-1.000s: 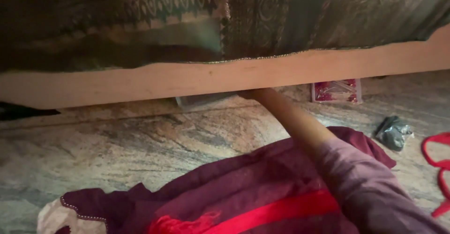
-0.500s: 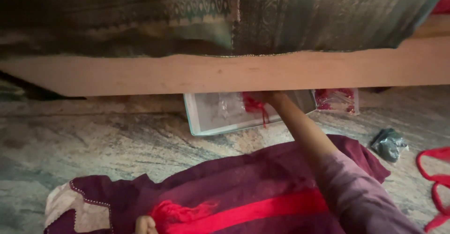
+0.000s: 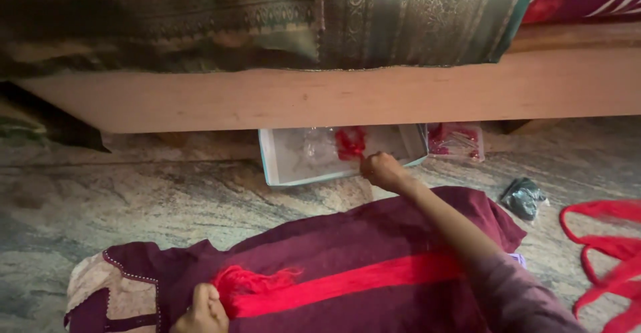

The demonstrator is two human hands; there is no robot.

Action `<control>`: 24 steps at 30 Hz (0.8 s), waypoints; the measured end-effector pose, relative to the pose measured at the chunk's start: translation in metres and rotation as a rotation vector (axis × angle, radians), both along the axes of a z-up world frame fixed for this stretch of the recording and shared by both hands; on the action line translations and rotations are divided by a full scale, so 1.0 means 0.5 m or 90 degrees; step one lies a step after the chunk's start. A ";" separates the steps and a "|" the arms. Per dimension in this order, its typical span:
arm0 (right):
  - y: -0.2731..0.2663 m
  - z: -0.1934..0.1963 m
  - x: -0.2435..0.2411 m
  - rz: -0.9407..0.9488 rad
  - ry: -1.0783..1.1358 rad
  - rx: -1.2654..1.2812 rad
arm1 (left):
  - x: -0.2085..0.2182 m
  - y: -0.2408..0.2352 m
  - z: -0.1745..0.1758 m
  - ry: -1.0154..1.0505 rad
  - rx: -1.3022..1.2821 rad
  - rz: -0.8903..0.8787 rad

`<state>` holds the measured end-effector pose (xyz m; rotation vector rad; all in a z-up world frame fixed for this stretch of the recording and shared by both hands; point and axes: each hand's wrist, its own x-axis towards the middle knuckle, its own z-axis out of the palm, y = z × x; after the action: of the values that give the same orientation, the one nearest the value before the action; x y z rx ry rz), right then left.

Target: The person sits on the floor and combs a length of red wool flat with a comb, folds and winds the wool around their hand, then threads a needle and pierces the wool to string it, finally picking up a small plastic packet. Scissors rest nearby on the cushion.

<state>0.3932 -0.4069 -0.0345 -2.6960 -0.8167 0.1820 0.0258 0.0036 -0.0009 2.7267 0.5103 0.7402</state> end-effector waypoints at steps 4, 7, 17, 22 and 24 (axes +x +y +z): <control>0.029 0.069 0.023 0.037 0.062 0.020 | -0.002 -0.004 -0.012 -0.010 -0.006 0.033; 0.042 0.063 0.089 -0.037 0.032 0.084 | 0.008 -0.016 -0.002 0.022 0.032 0.064; 0.015 0.029 0.184 0.109 -0.366 0.221 | 0.041 -0.017 0.140 0.061 -0.007 -0.097; 0.022 0.109 0.103 -0.023 0.163 -0.278 | 0.115 -0.086 0.359 0.061 -0.202 -0.235; 0.066 0.251 -0.019 -0.059 0.141 -0.233 | 0.154 -0.122 0.439 0.030 -0.224 -0.277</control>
<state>0.3837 -0.3738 0.0908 -2.9676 -0.6410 0.6531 0.1029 -0.0572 0.2187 2.4016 0.0370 0.4269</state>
